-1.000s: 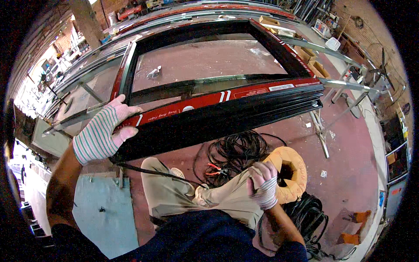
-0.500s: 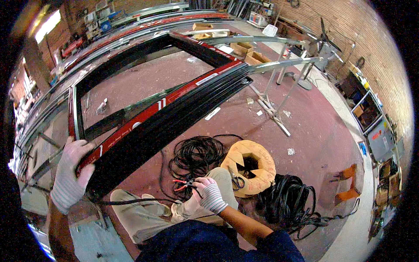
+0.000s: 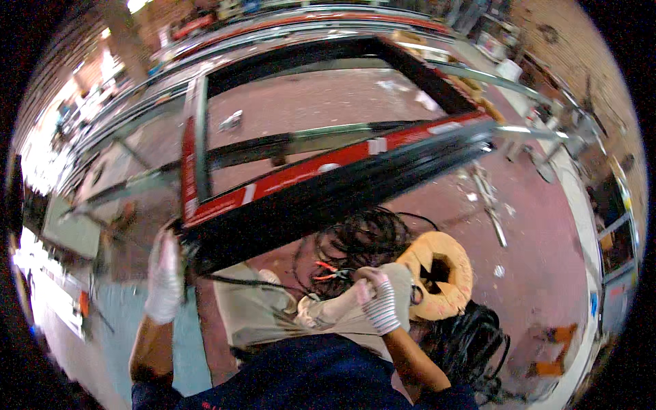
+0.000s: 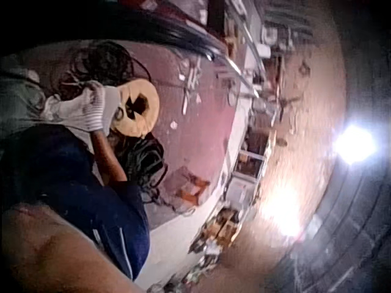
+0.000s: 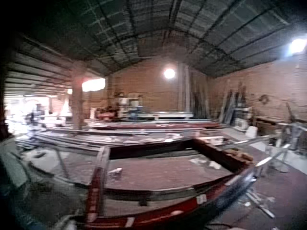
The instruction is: The person installs a rubber seal onto a window frame. They press the seal into the groove by hand and use pliers to secure the corners.
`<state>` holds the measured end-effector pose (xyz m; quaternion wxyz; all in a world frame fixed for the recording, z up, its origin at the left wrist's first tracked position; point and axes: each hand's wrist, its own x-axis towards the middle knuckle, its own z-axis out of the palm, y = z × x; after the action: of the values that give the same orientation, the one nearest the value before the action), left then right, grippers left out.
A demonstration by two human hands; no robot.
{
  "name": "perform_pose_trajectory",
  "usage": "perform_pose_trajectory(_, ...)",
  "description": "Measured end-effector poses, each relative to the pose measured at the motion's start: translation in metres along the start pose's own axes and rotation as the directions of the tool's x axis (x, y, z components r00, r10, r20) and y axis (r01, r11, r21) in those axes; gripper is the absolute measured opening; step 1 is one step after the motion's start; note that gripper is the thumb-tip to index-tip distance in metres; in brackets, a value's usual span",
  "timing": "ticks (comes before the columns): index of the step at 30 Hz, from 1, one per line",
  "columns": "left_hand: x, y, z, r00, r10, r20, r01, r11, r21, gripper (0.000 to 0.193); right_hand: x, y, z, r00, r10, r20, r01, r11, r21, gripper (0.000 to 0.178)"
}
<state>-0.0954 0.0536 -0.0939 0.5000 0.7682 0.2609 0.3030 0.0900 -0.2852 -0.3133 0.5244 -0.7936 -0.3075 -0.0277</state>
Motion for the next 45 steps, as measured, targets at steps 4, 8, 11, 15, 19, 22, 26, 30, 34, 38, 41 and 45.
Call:
perform_pose_trajectory(4,0.007,-0.034,0.003,0.941,-0.29,0.174,0.334,0.714,-0.615,0.035,0.046,-0.054,-0.006,0.984,0.148,0.095,-0.174,0.907,0.383,0.026)
perform_pose_trajectory(8,0.016,-0.032,0.014,0.919,-0.329,0.217,0.39,0.682,-0.619,0.032,0.087,-0.106,-0.01,0.987,0.151,0.052,-0.15,0.757,0.636,0.041)
perform_pose_trajectory(11,0.009,-0.031,0.016,0.896,-0.335,0.29,0.443,0.679,-0.586,0.03,0.104,-0.11,-0.014,0.972,0.225,0.06,-0.186,0.591,0.785,0.045)
perform_pose_trajectory(15,-0.004,-0.029,0.035,0.847,-0.311,0.432,0.522,0.643,-0.56,0.036,0.122,-0.105,-0.029,0.967,0.249,0.046,-0.169,0.499,0.85,0.041)
perform_pose_trajectory(19,-0.022,-0.027,0.066,0.82,-0.32,0.474,0.567,0.56,-0.604,0.035,0.12,-0.093,-0.045,0.946,0.317,-0.069,-0.104,0.499,0.861,0.037)
perform_pose_trajectory(22,-0.046,-0.038,0.072,0.726,-0.354,0.589,0.686,0.433,-0.585,0.04,0.111,-0.098,-0.046,0.957,0.287,-0.049,-0.123,0.551,0.825,0.034)
perform_pose_trajectory(26,-0.054,0.013,0.046,0.699,-0.299,0.649,0.522,0.834,-0.178,0.038,0.087,-0.109,-0.041,0.946,0.305,0.109,-0.275,0.582,0.765,0.036)
perform_pose_trajectory(30,-0.045,0.064,0.023,0.783,-0.23,0.578,0.244,0.968,0.056,0.023,0.068,-0.112,-0.036,0.945,0.28,0.169,-0.323,0.719,0.616,0.038)
perform_pose_trajectory(34,-0.03,0.092,0.02,0.845,-0.096,0.527,0.191,0.973,-0.129,0.022,0.064,-0.113,-0.033,0.939,0.277,0.204,-0.344,0.751,0.563,0.037)
perform_pose_trajectory(38,-0.023,0.1,0.033,0.891,-0.121,0.438,0.156,0.987,-0.044,0.022,0.06,-0.127,-0.034,0.931,0.296,0.212,-0.364,0.741,0.565,0.036)
perform_pose_trajectory(41,-0.022,0.099,0.037,0.903,-0.117,0.413,0.155,0.986,-0.06,0.019,0.059,-0.13,-0.035,0.944,0.24,0.229,-0.33,0.749,0.575,0.034)
perform_pose_trajectory(45,-0.022,0.1,0.04,0.923,-0.091,0.375,0.123,0.99,-0.063,0.017,0.051,-0.11,-0.032,0.943,0.256,0.214,-0.331,0.796,0.507,0.031)
